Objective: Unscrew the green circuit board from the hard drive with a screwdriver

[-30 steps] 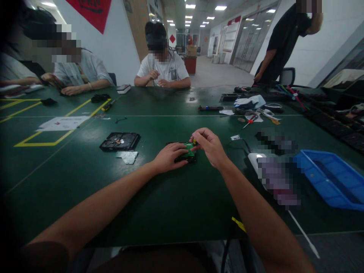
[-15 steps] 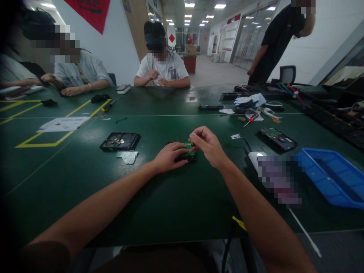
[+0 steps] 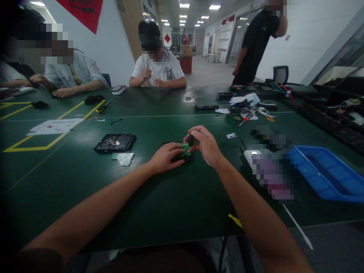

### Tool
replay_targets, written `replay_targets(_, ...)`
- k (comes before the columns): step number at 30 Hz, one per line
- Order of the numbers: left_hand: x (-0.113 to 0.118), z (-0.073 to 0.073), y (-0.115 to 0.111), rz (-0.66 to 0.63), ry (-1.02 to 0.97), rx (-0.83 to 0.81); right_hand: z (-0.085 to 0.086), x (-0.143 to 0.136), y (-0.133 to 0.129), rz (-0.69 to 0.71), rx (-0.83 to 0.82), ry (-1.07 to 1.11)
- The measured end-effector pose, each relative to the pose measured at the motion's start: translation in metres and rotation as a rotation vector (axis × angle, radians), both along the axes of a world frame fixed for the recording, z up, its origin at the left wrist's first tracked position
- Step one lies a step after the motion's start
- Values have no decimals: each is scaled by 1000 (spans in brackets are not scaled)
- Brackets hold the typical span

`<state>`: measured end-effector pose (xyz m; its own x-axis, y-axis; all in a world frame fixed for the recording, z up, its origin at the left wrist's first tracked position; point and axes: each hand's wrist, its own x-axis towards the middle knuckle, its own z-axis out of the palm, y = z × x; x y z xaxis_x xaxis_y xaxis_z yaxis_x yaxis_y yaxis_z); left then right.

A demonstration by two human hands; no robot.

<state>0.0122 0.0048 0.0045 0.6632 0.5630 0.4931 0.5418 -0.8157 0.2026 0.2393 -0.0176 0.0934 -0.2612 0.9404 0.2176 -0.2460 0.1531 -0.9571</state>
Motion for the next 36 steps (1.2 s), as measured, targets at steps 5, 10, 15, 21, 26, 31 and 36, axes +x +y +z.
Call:
replay_targets(5, 0, 1, -1, 4, 8, 2, -3, 0, 3, -41, 10, 40)
replay_targets(10, 0, 2, -1, -1, 8, 3, -6, -3, 2, -23, 32, 14)
replay_targets(15, 1, 2, -1, -1, 5, -1, -4, -4, 0, -33, 37, -29)
replay_targets(21, 1, 2, -1, 2, 3, 1, -2, -2, 0, -45, 36, -31)
replay_targets(26, 1, 2, -1, -1, -2, 2, -1, -1, 1, -50, 27, -6)
replay_targets(31, 0, 0, 1, -7, 1, 0, 1, 0, 0, -29, 30, -40)
replay_targets(36, 0, 0, 1, -6, -2, -2, 1, 1, 1, -30, 35, -39)
